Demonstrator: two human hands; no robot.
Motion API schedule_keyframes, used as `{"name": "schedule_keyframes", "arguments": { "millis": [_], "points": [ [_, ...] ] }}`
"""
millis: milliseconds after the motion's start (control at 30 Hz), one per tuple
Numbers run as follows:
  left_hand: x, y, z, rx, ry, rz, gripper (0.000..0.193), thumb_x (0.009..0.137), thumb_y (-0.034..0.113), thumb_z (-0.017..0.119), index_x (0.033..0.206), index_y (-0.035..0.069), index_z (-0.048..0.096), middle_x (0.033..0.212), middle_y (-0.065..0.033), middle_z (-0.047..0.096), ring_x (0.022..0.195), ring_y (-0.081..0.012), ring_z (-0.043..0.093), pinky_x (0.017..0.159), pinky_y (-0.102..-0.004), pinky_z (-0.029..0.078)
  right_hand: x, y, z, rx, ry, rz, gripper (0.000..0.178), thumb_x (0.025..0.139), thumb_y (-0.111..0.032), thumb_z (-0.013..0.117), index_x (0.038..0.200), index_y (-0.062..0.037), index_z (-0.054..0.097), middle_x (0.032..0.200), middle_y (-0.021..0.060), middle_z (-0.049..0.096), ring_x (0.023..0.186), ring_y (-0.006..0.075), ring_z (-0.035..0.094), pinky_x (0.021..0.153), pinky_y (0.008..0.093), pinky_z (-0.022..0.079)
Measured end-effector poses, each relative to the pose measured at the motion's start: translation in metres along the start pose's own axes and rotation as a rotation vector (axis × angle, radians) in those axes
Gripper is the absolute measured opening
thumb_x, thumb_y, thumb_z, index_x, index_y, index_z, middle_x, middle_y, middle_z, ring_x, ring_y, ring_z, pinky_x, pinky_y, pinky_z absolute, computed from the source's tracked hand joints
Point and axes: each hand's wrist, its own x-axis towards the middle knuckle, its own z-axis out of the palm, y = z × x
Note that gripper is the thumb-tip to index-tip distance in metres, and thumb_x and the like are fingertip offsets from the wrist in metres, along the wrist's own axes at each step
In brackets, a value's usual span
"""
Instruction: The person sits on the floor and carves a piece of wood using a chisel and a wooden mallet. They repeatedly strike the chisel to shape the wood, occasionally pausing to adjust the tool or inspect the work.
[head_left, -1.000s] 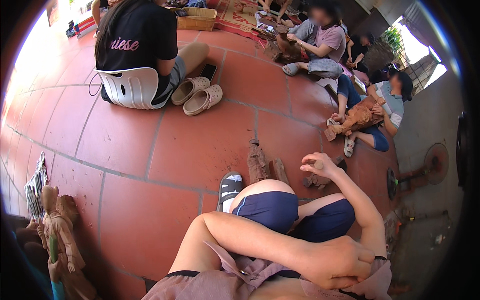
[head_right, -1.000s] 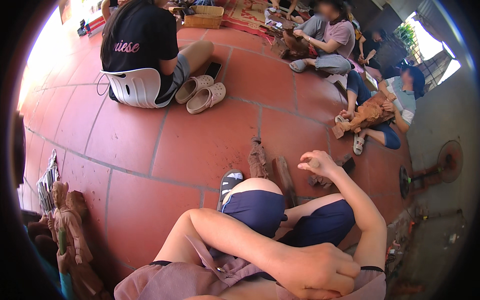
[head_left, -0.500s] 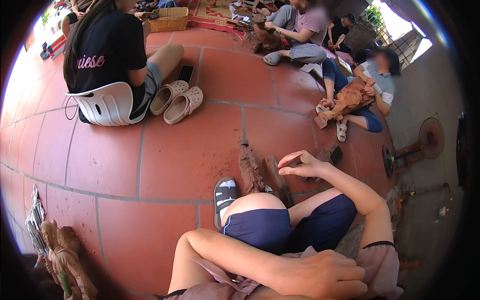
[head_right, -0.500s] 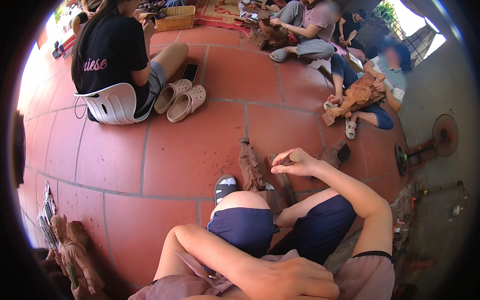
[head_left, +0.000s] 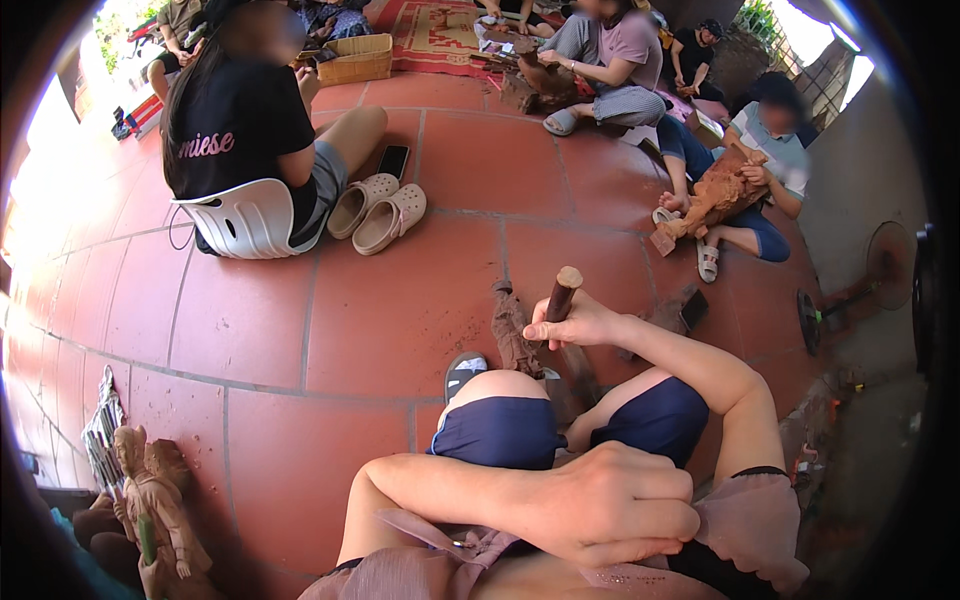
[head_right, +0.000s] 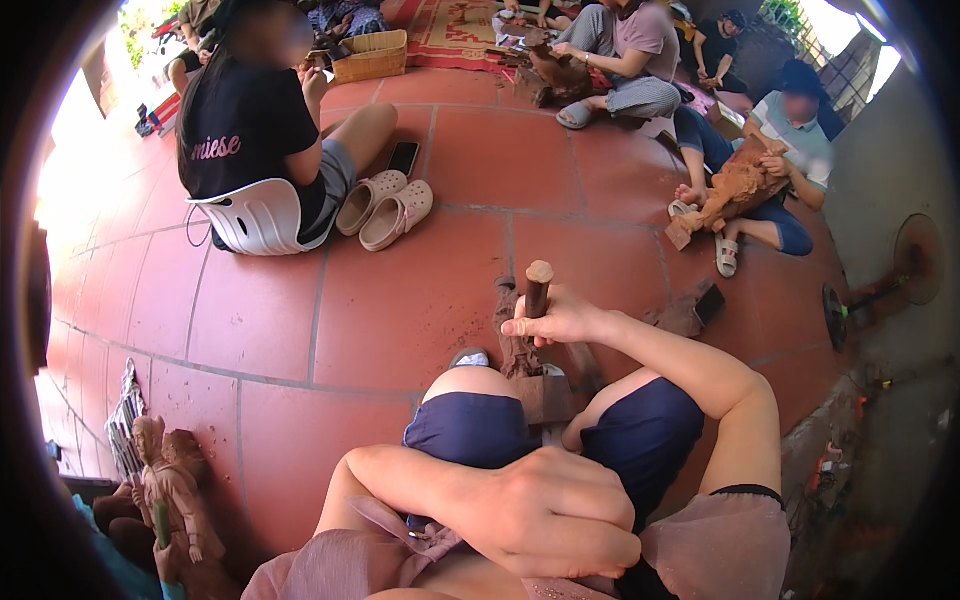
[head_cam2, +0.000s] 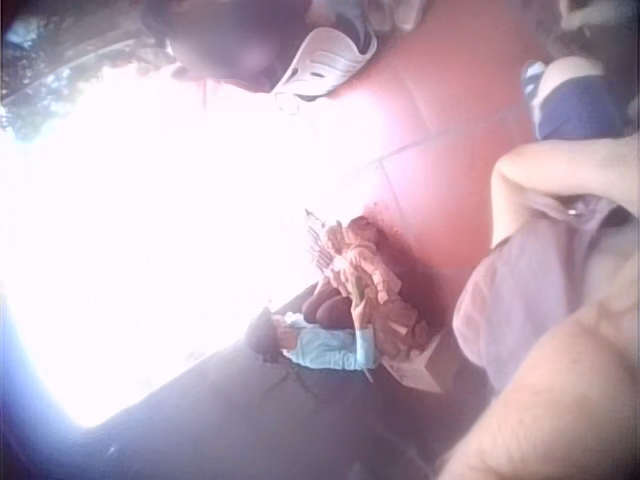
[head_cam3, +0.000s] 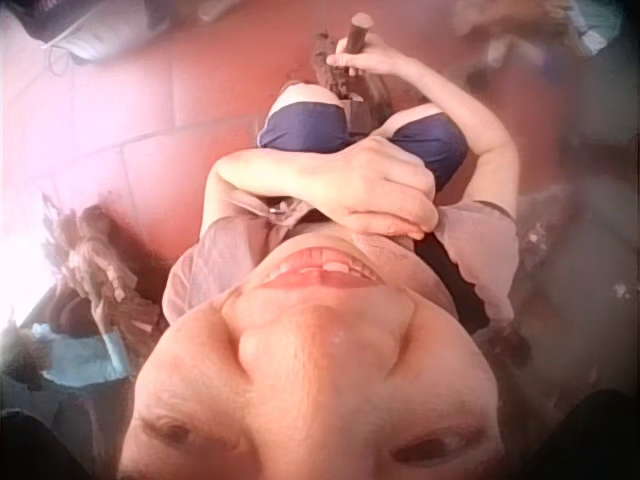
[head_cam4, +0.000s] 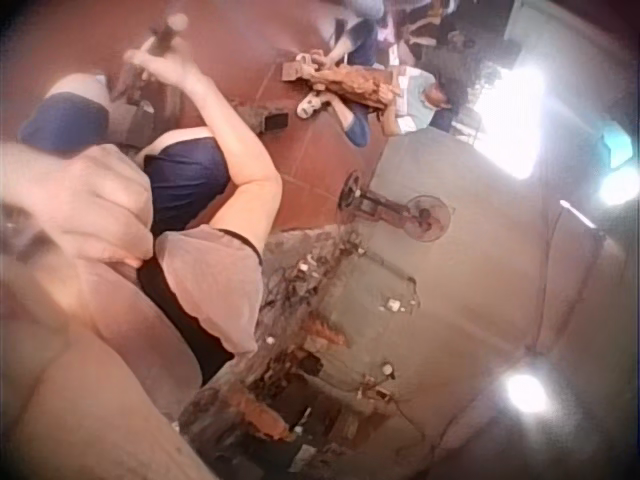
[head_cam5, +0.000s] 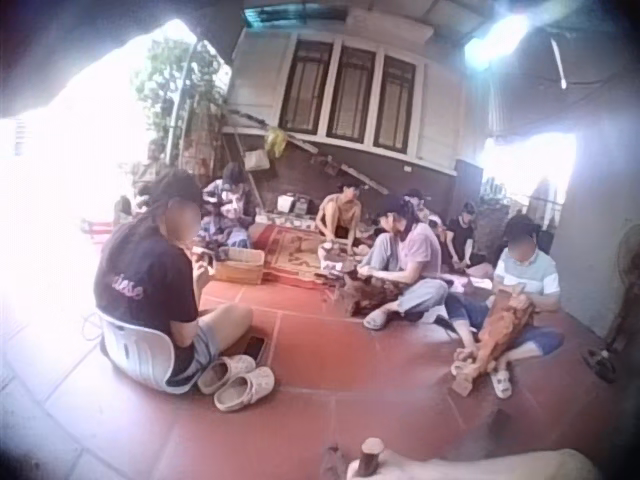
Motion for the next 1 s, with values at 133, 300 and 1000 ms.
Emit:
{"name": "schedule_keyframes", "arguments": {
  "millis": [133, 300, 1000],
  "points": [
    [0.003, -0.003, 0.0, 0.058, 0.022, -0.055, 0.011, 0.084, 0.009, 0.067, 0.086, -0.002, 0.064, 0.077, -0.0085, 0.057, 0.06, -0.0217, 0.058, 0.051, -0.0301, 0.045, -0.001, 0.0, 0.002, -0.126, 0.042, -0.254, 0.038, 0.083, -0.044, 0.071, 0.08, -0.0067, 0.065, 0.079, 0.0037, 0.058, 0.07, 0.0117, 0.057, 0.063, 0.0279, 0.046],
    [0.006, -0.006, 0.005, 0.109, -0.037, -0.099, 0.01, 0.085, 0.007, 0.066, 0.084, -0.003, 0.064, 0.075, -0.0083, 0.055, 0.061, -0.0208, 0.058, 0.052, -0.0288, 0.047, -0.011, 0.005, 0.001, -0.232, 0.015, -0.473, 0.03, 0.081, -0.037, 0.073, 0.078, -0.0082, 0.065, 0.078, 0.0054, 0.057, 0.076, 0.0172, 0.056, 0.067, 0.0324, 0.046],
    [0.033, -0.116, -0.23, 0.627, 0.406, -1.01, 0.054, 0.082, 0.004, 0.067, 0.132, 0.0, 0.046, 0.113, -0.0112, 0.057, 0.078, -0.0147, 0.063, 0.067, -0.0259, 0.052, -0.09, 0.012, -0.04, -0.59, -0.033, -0.937, 0.016, 0.071, -0.013, 0.062, 0.085, -0.0098, 0.056, 0.077, 0.0043, 0.053, 0.066, 0.0214, 0.059, 0.058, 0.0354, 0.043]
  ]
}}
